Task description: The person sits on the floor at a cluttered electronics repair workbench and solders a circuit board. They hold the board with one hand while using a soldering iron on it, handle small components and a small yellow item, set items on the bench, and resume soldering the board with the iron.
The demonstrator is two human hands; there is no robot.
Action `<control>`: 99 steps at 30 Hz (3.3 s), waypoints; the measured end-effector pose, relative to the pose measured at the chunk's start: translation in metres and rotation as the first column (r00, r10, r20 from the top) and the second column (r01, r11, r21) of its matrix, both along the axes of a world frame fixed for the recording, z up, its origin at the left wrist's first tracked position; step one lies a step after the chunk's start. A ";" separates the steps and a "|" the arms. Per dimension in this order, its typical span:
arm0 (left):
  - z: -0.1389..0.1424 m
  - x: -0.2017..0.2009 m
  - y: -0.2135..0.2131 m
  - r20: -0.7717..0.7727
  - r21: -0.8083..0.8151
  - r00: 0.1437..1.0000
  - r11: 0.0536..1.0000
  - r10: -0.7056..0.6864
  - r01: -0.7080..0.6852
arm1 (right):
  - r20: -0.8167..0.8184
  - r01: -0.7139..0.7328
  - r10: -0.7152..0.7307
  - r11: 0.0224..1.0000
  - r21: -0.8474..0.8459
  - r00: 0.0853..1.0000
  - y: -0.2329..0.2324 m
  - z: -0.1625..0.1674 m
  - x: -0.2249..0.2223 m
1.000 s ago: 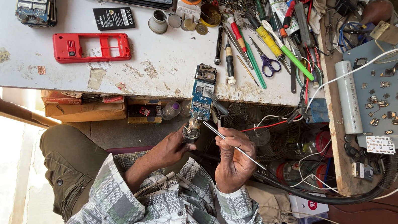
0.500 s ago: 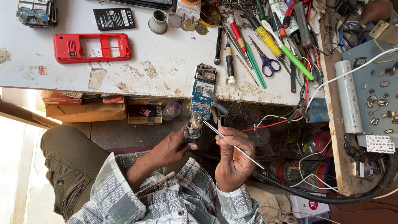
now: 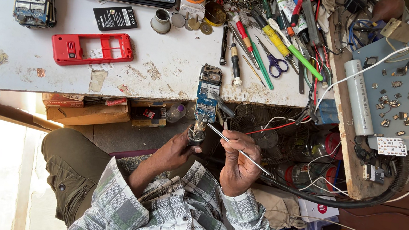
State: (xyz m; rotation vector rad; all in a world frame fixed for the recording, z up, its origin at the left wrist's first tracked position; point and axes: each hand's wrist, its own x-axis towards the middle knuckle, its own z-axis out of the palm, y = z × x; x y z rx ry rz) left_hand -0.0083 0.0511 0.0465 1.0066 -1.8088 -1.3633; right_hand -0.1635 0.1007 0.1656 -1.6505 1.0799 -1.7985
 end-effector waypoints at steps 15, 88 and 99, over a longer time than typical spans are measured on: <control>-0.001 -0.002 0.001 -0.041 -0.059 0.999 0.998 -0.003 0.001 | 0.003 0.001 -0.001 1.000 -0.001 1.000 0.001 -0.002 0.000; -0.001 -0.003 -0.002 0.005 -0.014 1.000 1.000 -0.012 0.012 | -0.140 0.047 -0.067 0.989 -0.138 0.988 0.002 -0.004 -0.009; -0.002 -0.001 -0.002 -0.019 -0.017 1.000 1.000 -0.011 0.010 | -0.188 0.056 -0.085 0.987 -0.153 0.978 0.000 -0.001 -0.008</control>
